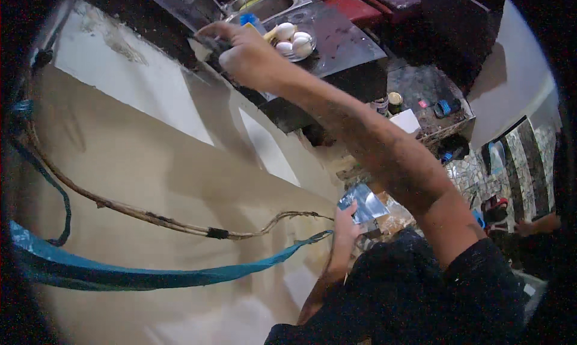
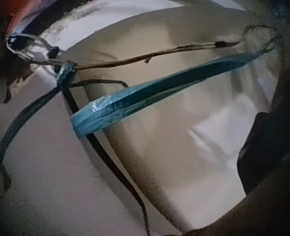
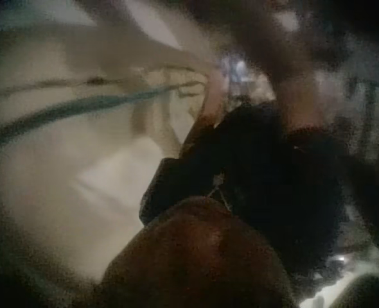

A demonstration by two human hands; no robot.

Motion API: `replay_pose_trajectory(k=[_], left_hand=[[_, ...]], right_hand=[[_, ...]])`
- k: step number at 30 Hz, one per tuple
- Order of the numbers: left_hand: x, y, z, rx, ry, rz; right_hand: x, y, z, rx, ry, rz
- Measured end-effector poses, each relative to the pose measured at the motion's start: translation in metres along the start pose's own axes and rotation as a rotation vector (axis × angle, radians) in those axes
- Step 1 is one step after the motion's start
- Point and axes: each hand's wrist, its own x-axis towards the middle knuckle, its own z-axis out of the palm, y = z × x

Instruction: The person scoops and mixes plaster using putty knives, then applies the plaster onto the wall edge.

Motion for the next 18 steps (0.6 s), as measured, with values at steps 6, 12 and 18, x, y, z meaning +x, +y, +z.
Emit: replay_pose_trajectory(k=[6, 12, 18], left_hand=[[-0.017, 0.008, -0.020, 0.021, 0.085, 0.027], [-0.032, 0.016, -0.008, 0.591, 0.101, 0.127], [-0.018, 0.001, -0.025, 0.179, 0.005, -0.023]], right_hand=[[-0.010, 0.007, 0.043, -0.137, 0.152, -0.104], [-0.027, 0.006, 0.060, -0.325, 0.190, -0.089], [-0.035, -0.007, 0.066, -0.420, 0.180, -0.032]])
